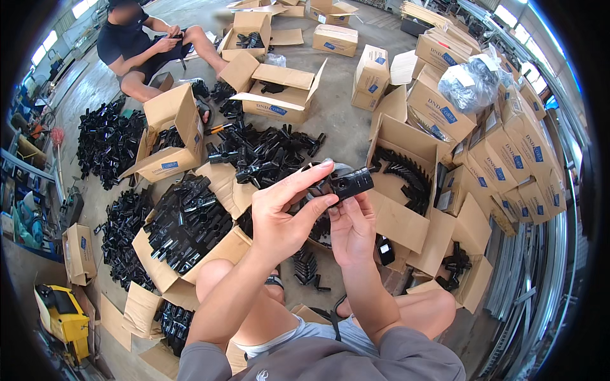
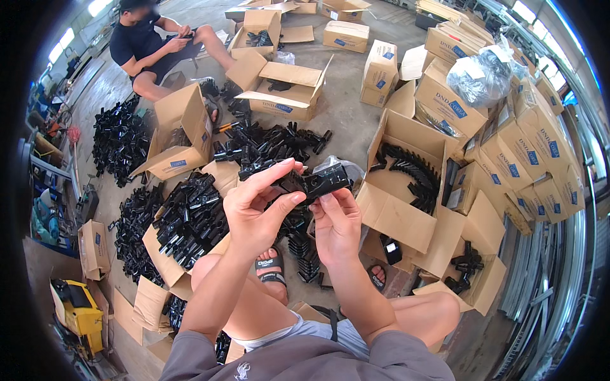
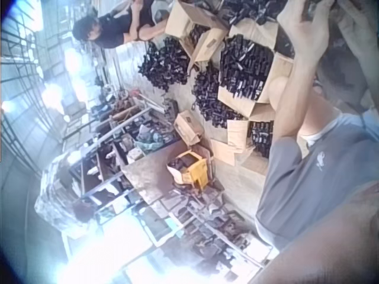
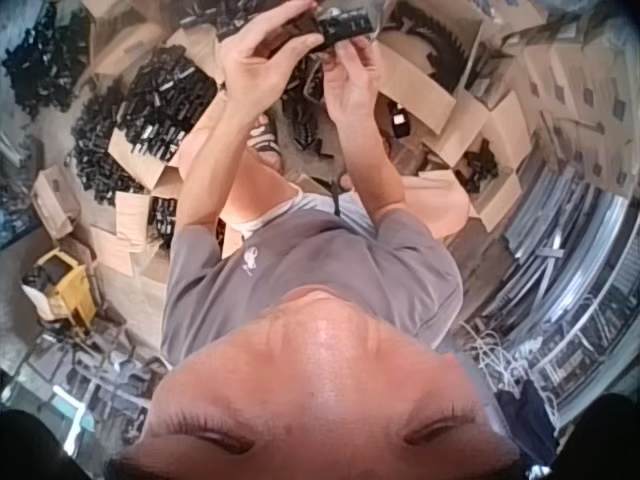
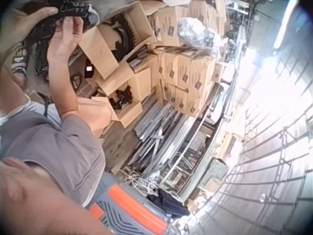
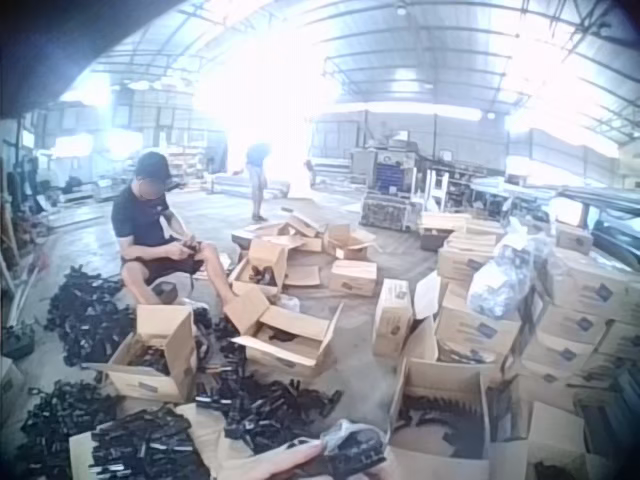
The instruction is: The person takes black plastic components from a box and inserts a small metal piece into each one by hand while sitting on the floor.
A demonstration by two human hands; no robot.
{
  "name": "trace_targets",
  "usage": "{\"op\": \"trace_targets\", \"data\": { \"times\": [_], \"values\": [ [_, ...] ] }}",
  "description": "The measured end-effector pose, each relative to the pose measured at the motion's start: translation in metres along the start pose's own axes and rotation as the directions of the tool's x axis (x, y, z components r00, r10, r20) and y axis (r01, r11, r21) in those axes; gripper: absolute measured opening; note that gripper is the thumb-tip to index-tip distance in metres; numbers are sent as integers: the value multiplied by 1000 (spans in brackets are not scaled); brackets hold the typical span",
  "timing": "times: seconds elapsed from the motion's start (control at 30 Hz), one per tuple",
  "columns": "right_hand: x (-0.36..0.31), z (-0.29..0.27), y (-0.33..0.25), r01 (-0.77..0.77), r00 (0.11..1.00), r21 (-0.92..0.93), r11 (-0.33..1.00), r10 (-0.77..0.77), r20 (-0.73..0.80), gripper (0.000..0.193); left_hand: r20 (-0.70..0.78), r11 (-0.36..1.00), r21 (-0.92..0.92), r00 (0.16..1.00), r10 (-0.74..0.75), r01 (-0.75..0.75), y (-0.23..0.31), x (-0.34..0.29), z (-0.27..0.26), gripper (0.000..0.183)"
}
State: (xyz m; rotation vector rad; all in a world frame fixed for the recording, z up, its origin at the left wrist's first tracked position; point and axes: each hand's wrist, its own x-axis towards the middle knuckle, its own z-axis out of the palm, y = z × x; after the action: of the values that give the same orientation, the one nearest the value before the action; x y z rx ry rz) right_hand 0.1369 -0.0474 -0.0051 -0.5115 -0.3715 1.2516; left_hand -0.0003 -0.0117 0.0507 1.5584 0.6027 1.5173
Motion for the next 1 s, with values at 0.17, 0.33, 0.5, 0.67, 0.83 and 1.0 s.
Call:
{"op": "trace_targets", "data": {
  "times": [0.17, 0.33, 0.5, 0.67, 0.83, 1.0],
  "values": [
    [-4, -9, -1, -29, 998, 61, 998, 26, 59, 15, 61, 995, -57, 995, -78, 81, 5, 2, 0, 47],
    [-13, 2, -14, -130, 989, 31, 991, 127, 81, 25, 162, 981, 177, 986, 46, -75, -2, 8, -10, 48],
    [-13, -12, -9, -285, 956, -94, 954, 276, -100, 36, 222, 954, 244, 948, -227, 172, 10, 8, -15, 53],
    [-8, -31, -7, -250, 946, -121, 961, 215, -244, 29, 289, 928, 341, 923, -255, 150, -14, 3, -3, 49],
    [-9, -25, -2, -184, 947, -263, 947, 100, -305, 20, 387, 828, 72, 750, -537, 556, -30, -18, -5, 63],
    [-3, -21, -11, -157, 943, -405, 901, 15, -332, 21, 516, 412, -335, 531, -672, 847, -43, -19, -8, 76]
  ]
}}
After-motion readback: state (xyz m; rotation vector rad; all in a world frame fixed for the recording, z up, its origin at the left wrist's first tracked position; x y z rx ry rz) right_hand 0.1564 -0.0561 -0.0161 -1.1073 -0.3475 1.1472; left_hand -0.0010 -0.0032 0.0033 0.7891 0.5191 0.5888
